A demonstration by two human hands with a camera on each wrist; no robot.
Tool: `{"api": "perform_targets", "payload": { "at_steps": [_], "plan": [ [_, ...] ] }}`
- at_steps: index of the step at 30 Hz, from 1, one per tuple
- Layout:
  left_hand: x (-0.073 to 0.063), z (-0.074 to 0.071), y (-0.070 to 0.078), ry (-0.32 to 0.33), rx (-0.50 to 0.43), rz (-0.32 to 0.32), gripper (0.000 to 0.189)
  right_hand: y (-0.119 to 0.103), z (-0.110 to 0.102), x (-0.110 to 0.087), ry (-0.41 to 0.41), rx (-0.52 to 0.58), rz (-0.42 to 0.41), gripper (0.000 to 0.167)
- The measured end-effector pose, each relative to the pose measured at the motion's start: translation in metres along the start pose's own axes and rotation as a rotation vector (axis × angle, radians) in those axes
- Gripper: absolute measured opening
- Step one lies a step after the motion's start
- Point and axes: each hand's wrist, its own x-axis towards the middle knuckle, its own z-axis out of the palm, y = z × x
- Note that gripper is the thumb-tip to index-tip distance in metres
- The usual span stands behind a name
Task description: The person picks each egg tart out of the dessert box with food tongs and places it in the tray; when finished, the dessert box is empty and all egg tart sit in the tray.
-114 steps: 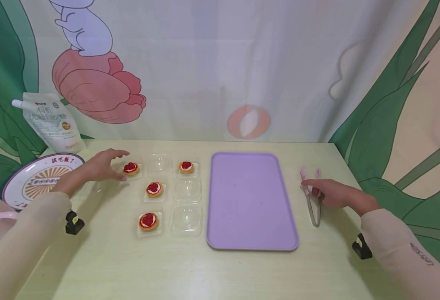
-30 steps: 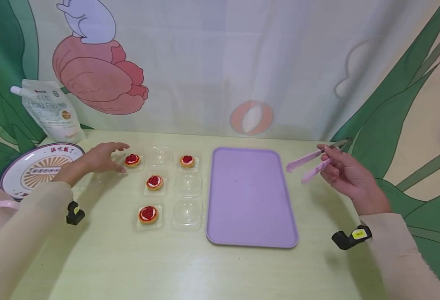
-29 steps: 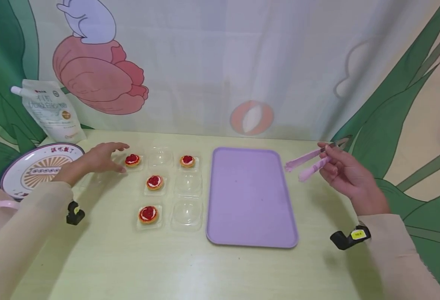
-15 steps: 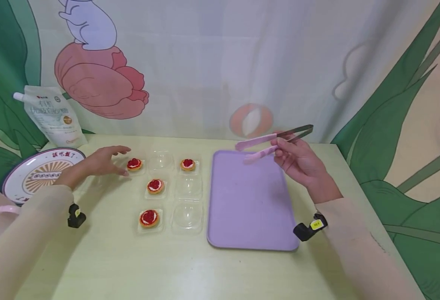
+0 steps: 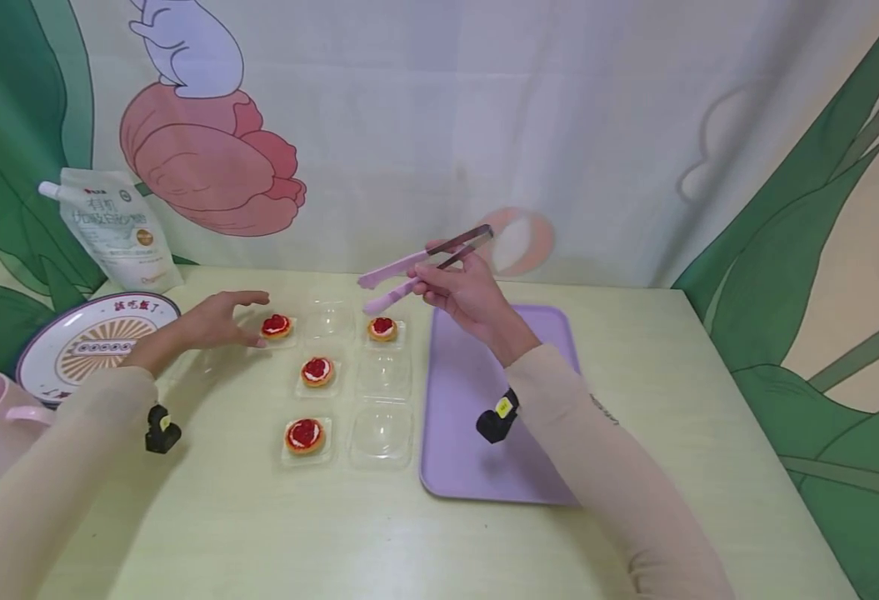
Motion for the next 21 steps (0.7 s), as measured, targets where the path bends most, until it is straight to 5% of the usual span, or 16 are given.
{"api": "perform_targets", "payload": {
  "at_steps": [7,21],
  "plan": [
    [-0.001,-0.003,-0.003,-0.030,0.020,-0.029,0.074,0.038,0.032,0.041,0.055,-0.049,0.007,0.030],
    [-0.002,-0.010,-0.001,-0.031,0.054,-0.027,0.072,0.084,0.087,0.086,0.091,-0.202,0.055,0.041]
  ]
}}
